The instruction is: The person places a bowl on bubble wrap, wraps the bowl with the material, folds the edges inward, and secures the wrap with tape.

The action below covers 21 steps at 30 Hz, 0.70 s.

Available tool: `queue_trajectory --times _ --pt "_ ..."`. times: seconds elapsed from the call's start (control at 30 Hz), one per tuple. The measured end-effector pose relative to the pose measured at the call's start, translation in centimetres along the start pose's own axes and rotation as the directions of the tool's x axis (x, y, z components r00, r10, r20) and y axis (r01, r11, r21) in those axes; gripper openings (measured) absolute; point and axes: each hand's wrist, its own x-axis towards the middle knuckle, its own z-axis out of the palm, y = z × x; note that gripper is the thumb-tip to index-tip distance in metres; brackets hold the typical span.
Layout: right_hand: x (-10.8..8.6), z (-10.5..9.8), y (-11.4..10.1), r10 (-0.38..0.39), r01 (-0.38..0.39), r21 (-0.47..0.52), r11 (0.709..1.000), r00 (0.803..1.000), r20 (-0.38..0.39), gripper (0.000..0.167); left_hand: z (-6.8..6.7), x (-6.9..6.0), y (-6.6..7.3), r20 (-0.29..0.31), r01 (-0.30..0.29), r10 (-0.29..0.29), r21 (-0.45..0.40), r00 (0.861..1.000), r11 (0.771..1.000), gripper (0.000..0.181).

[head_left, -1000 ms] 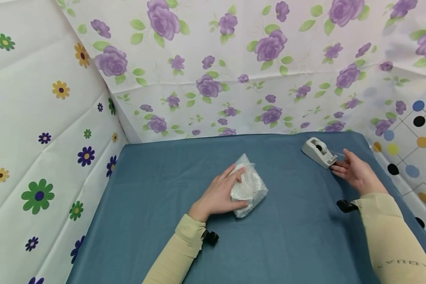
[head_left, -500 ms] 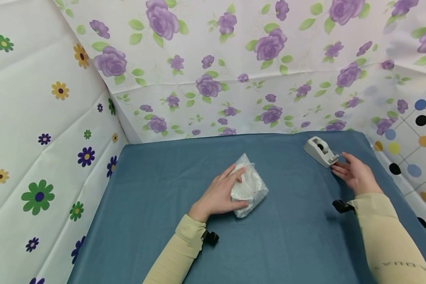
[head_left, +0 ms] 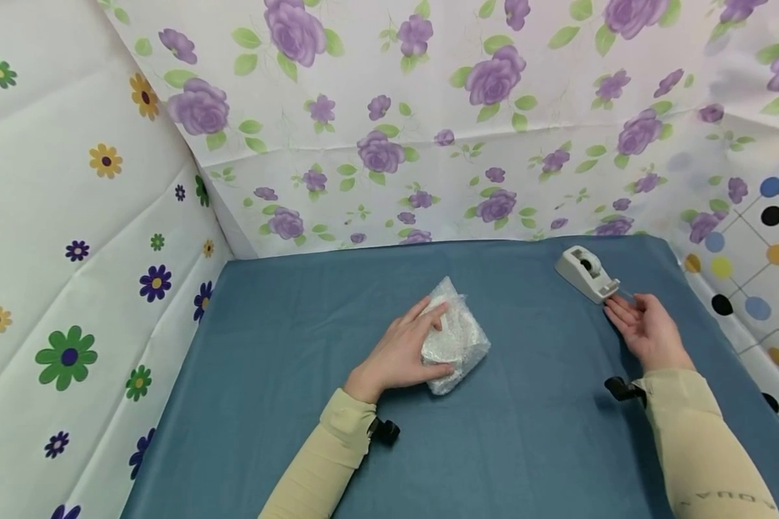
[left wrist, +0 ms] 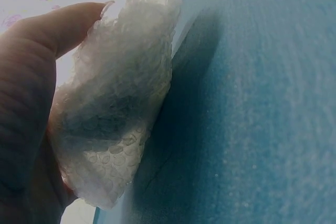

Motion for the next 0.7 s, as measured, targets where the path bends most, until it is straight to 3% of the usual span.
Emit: queue_trajectory --times 0.17,0.27,0.33,0.43,0.53,0.63,0.7 --pt "0.1 -0.2 0.6 -0.067 0.064 -0.106 0.992 0.997 -0.029 0.078 0.1 -0.1 -0.1 0.001 0.003 -0.003 -0.002 1.0 1.0 0.105" --pt "0.1 -0.3 0.8 -0.138 0.116 -0.255 0.96 0.988 -0.069 0.066 0.1 -0.1 -0.1 -0.003 -0.001 0.001 -0.004 1.0 1.0 0.105" --pt "0.2 -0.5 0.9 -0.193 0.148 -0.381 0.912 0.978 -0.083 0.05 0.1 -0.1 0.0 -0.007 -0.003 0.003 -0.008 1.0 1.0 0.105" --pt "0.5 -0.9 0.9 -0.272 0.18 -0.548 0.817 0.958 -0.091 0.028 0.0 -0.1 0.0 -0.01 -0.002 0.002 -0.009 1.0 1.0 0.105" --pt "1.1 -1.2 1.0 -0.337 0.195 -0.652 0.733 0.937 -0.097 0.021 0.0 -0.1 0.0 -0.008 -0.002 0.002 -0.008 1.0 1.0 0.105" --pt "1.8 -1.3 1.3 -0.4 0.208 -0.699 0.684 0.908 -0.122 0.021 0.0 0.0 0.0 -0.006 -0.003 0.003 -0.002 1.0 1.0 0.105" --pt "2.2 -1.3 1.6 -0.446 0.219 -0.712 0.667 0.883 -0.146 0.02 0.0 -0.1 0.0 -0.004 -0.004 0.004 0.001 1.0 1.0 0.104"
